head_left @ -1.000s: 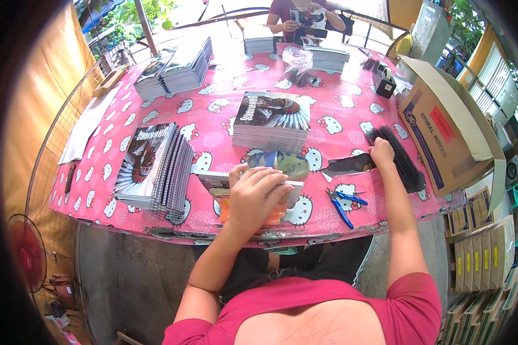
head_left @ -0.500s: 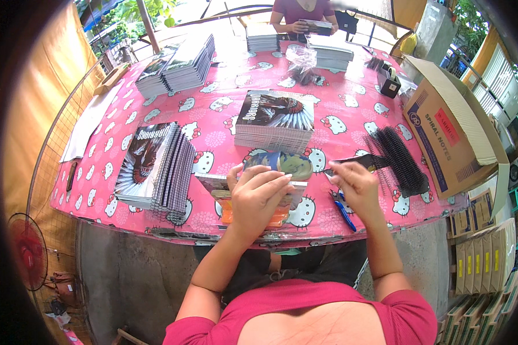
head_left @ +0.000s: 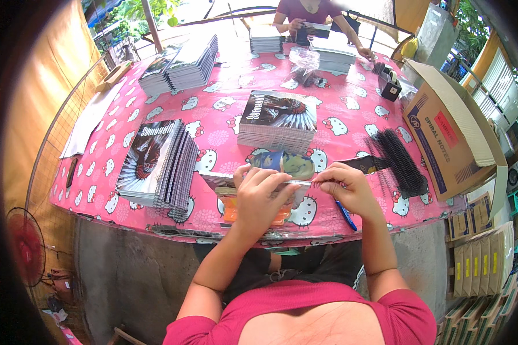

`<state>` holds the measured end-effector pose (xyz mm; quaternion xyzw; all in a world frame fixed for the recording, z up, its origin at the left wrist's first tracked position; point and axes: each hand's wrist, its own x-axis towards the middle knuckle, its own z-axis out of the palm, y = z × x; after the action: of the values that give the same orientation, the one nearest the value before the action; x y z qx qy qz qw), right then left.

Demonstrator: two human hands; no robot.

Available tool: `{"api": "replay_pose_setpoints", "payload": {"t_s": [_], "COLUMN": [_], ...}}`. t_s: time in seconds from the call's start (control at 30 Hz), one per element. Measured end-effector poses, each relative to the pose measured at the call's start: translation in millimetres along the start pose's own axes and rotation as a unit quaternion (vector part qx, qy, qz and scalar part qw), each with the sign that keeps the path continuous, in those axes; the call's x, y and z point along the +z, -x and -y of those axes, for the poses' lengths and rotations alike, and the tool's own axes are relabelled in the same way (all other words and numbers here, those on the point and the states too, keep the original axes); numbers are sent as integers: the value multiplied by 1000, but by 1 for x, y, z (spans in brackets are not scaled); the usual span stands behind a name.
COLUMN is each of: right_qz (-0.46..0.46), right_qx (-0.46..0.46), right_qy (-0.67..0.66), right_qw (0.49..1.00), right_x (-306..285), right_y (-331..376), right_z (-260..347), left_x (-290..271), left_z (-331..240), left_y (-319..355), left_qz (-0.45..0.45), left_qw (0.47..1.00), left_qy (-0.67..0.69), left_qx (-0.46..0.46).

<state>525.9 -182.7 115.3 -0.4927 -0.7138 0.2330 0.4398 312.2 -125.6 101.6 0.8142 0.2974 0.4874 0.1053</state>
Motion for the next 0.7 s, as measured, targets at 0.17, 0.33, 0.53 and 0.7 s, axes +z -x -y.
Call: {"api": "replay_pose_setpoints", "payload": {"t_s": [0.17, 0.33, 0.53, 0.7], "right_qz": [-43, -76, -76, 30], "right_qx": [108, -57, -48, -32], "right_qy": [7, 189, 209, 254], "right_qw": [993, 977, 974, 966], "right_x": [15, 24, 29, 18], "right_y": [-4, 0, -3, -12], "right_z": [18, 17, 26, 31], "left_x": [1, -1, -1, -7], "left_z": [3, 2, 1, 4], "left_y": [2, 3, 5, 13], "left_qz": [0, 16, 19, 21], "left_qw": [1000, 999, 998, 999], "left_qy": [-26, -37, -51, -48], "left_qx": [-11, -5, -6, 8]}}
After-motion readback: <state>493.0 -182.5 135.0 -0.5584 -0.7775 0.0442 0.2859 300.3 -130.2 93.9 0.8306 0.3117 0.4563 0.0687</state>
